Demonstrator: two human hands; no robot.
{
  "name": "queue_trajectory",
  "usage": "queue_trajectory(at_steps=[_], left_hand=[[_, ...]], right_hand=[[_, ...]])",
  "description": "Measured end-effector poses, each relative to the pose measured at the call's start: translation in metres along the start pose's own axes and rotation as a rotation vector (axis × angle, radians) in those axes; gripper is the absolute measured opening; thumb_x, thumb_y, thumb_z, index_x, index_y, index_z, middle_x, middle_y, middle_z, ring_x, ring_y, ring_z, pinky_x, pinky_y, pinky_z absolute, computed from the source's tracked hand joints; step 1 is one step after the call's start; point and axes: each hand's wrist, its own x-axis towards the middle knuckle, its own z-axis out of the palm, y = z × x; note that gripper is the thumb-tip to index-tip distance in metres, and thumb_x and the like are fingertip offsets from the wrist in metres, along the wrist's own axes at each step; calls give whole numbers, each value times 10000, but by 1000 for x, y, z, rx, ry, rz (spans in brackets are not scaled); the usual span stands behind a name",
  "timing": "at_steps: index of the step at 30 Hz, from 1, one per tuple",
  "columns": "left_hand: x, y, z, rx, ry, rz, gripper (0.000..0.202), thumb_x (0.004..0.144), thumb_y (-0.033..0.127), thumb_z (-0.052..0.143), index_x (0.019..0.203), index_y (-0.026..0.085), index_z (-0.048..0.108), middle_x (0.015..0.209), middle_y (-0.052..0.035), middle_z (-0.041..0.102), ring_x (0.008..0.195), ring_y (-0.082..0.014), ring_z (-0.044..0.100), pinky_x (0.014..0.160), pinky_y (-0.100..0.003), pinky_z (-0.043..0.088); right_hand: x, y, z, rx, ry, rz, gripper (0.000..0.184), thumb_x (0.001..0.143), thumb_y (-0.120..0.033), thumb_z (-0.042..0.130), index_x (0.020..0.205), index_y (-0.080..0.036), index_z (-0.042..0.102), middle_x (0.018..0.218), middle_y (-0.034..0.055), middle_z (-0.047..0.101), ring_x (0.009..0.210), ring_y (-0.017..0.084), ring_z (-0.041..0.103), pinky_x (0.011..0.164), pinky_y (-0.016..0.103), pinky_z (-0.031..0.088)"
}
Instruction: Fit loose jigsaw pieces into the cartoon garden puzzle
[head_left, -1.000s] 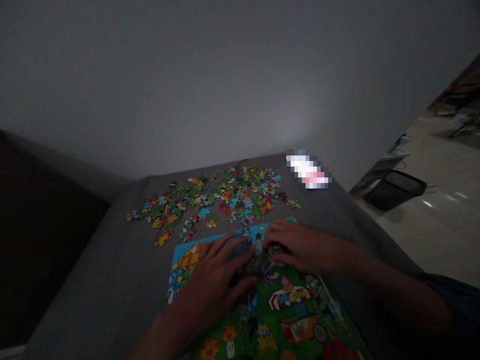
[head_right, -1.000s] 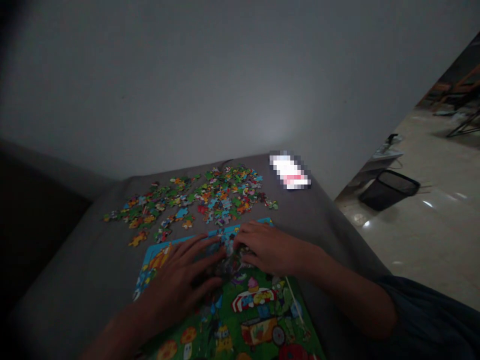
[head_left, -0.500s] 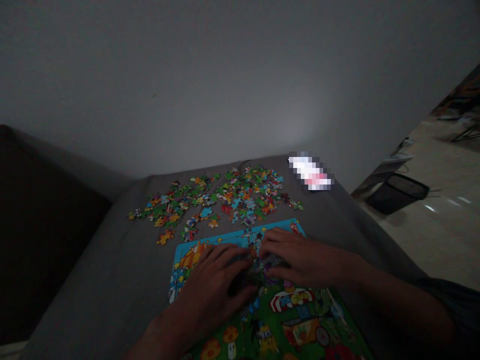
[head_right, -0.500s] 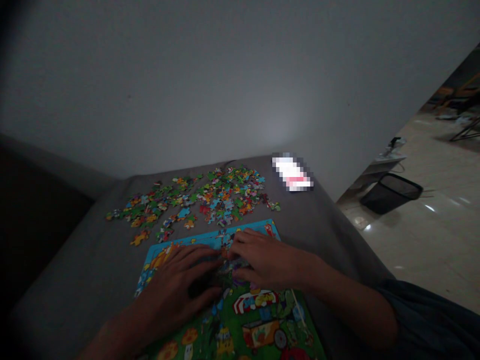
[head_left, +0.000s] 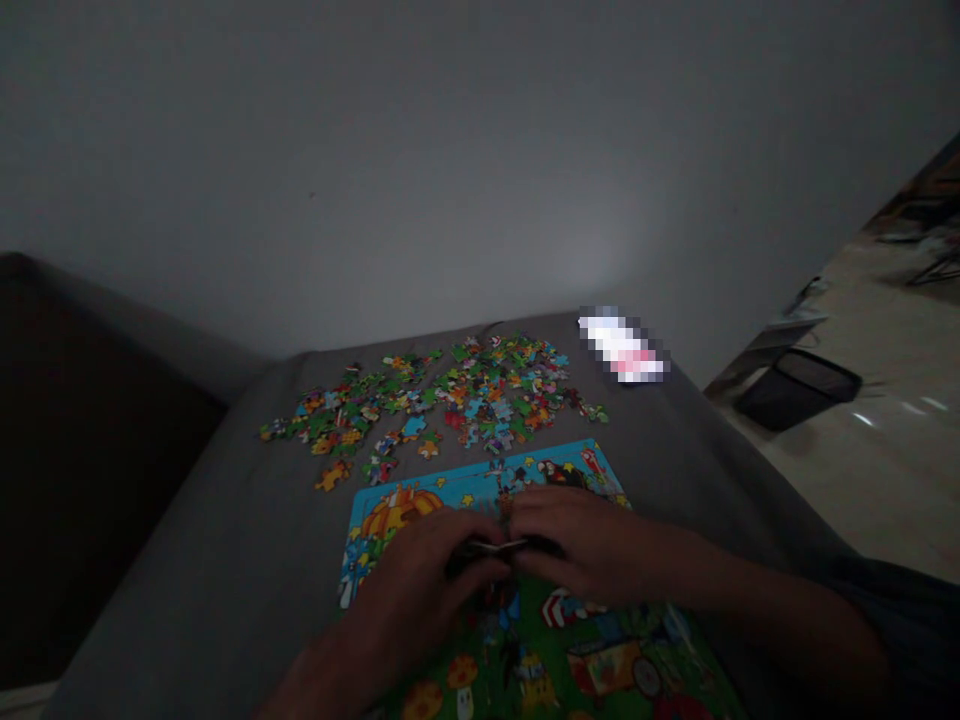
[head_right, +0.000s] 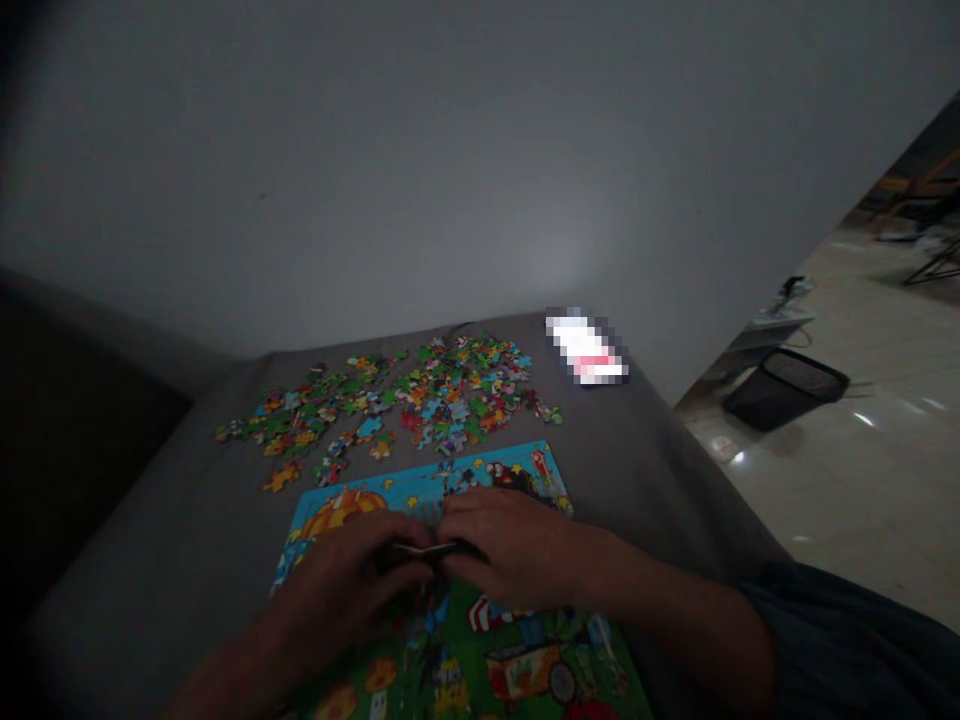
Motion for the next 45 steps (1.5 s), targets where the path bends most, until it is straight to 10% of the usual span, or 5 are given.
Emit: queue_trajectory(at_steps=[10, 19, 22, 32, 45], left_hand=[[-2, 1, -19, -37, 47, -40, 296, 988, 385, 518, 1155, 357, 759, 947, 32, 816, 792, -171, 746, 702, -259, 542], [-11, -62, -117, 213, 285, -209, 618, 931, 648, 496, 1345, 211, 632, 973, -84, 775, 823, -246, 729, 726, -374, 613], [-17, -79, -133, 369, 361, -230, 672, 877, 713, 541, 1267, 186, 690, 1189, -176, 714, 1105, -383, 658, 968, -597, 537], [-34, -40, -92, 504, -119, -66, 439, 722, 379, 895, 1114, 311, 710, 1332, -31, 567, 1297, -306, 495, 1096, -485, 437], [-24, -27, -68, 258, -199, 1, 408, 855, 208, 763, 1217, 290, 593, 1164, 9, 666, 1063, -202, 603, 905, -328, 452]], right_hand=[[-2, 2, -15, 225, 40, 79, 185, 993, -323, 584, 933, -182, 688, 852, 20, 647, 804, 157, 610, 714, 284, 453], [-20, 77, -62, -54, 382, 436, 491, 921, -469, 614, 1301, -160, 587, 809, 39, 672, 705, 220, 644, 632, 345, 500], [-19, 71, -56, -348, 511, 438, 515, 952, -432, 578, 1396, -173, 547, 884, 70, 678, 744, 238, 644, 680, 376, 508], [-6, 22, -5, -268, 144, 24, 334, 1047, -354, 477, 1295, -205, 644, 1198, 119, 667, 1140, 271, 603, 955, 470, 513], [-4, -13, 16, -267, 39, -163, 424, 1043, -343, 536, 1458, -257, 552, 1423, 88, 622, 1325, 256, 521, 1119, 474, 433]])
